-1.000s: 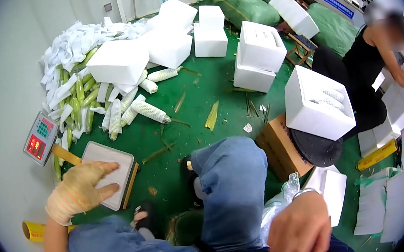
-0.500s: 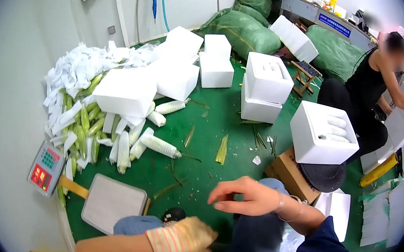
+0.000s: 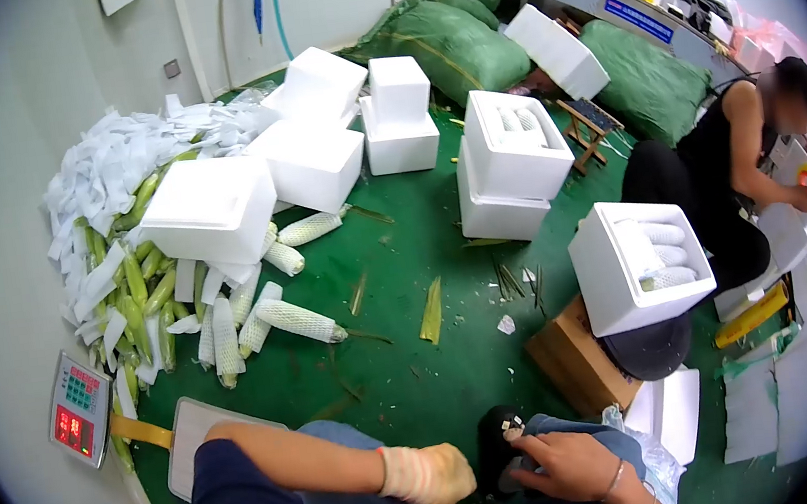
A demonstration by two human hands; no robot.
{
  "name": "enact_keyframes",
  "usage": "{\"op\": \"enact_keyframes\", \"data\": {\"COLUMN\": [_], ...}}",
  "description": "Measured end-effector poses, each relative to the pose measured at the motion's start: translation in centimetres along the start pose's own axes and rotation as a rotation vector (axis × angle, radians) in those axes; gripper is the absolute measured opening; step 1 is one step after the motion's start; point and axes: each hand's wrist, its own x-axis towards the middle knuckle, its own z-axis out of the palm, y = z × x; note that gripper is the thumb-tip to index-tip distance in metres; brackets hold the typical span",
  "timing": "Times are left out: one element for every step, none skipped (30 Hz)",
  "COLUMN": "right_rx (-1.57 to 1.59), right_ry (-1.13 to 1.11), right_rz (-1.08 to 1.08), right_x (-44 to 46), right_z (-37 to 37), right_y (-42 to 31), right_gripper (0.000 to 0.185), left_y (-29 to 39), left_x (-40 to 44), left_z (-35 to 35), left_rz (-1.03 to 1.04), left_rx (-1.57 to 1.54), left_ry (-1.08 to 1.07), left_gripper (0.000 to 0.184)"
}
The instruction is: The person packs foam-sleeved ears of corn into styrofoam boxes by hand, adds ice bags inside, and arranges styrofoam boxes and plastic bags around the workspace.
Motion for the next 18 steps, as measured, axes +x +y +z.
{"op": "enact_keyframes", "data": {"right_rx": [-0.023,-0.043,-0.074,-0.065,-0.084,-0.103,-0.141,-0.139,-0.170,-0.208,-0.243,-0.245,-0.261,-0.267,-0.265,-0.249,-0.232,-0.206], "right_ry": [-0.065,-0.132,-0.107,-0.103,-0.033,0.037,0.044,0.044,0.035,0.022,-0.001,-0.003,-0.016,-0.024,-0.027,-0.026,-0.021,-0.044], "right_rz": [0.060,0.117,0.110,0.119,0.087,0.052,0.066,0.063,0.032,-0.001,-0.038,-0.113,-0.153,-0.191,-0.199,-0.237,-0.274,-0.288], "right_x": [-0.8,-1.6,-2.2,-2.7,-3.1,-3.3,-3.2,-3.2,-3.2,-3.3,-3.3,-3.4,-3.7,-4.0,-4.2,-4.4,-4.6,-4.7], "right_z": [-0.7,-1.1,-1.1,-0.8,-0.1,0.5,0.5,0.8,1.2,1.3,1.4,1.4,1.8,2.3,2.4,2.5,2.6,2.8], "right_y": [-1.0,-1.8,-2.2,-1.9,-1.1,-0.7,-0.8,-0.6,-0.3,0.0,-0.1,0.0,0.3,0.4,0.1,-0.5,-1.1,-1.6], "right_gripper": [0.039,0.038,0.037,0.037,0.037,0.036,0.033,0.033,0.031,0.030,0.029,0.029,0.030,0.030,0.030,0.031,0.032,0.035], "left_y": [-0.3,-0.4,0.2,-0.4,-1.0,-1.3,-0.5,0.1,0.2,0.6,1.0,1.7,1.4,1.7,1.8,1.8,2.0,2.4], "left_x": [1.0,2.0,2.6,3.6,4.6,5.1,5.1,4.9,4.9,4.8,4.4,3.9,4.0,3.9,3.9,3.8,3.6,3.6], "left_z": [0.0,-0.1,-1.1,-0.6,0.0,0.2,-0.9,-2.1,-2.4,-2.8,-3.4,-3.9,-3.5,-3.7,-3.3,-2.8,-2.3,-2.0], "left_rz": [0.033,0.063,0.000,-0.020,-0.012,-0.008,-0.051,-0.096,-0.119,-0.162,-0.222,-0.282,-0.287,-0.358,-0.387,-0.414,-0.429,-0.456], "left_rx": [0.037,0.073,0.102,0.106,0.137,0.167,0.155,0.143,0.152,0.158,0.119,0.078,0.076,0.063,0.089,0.116,0.122,0.124], "left_ry": [-0.012,-0.022,-0.109,-0.152,-0.146,-0.138,-0.154,-0.165,-0.106,-0.068,-0.019,0.034,0.070,0.008,-0.024,-0.060,-0.106,-0.146], "left_gripper": [0.031,0.031,0.031,0.032,0.031,0.032,0.032,0.033,0.035,0.035,0.035,0.035,0.035,0.036,0.037,0.037,0.038,0.039]}}
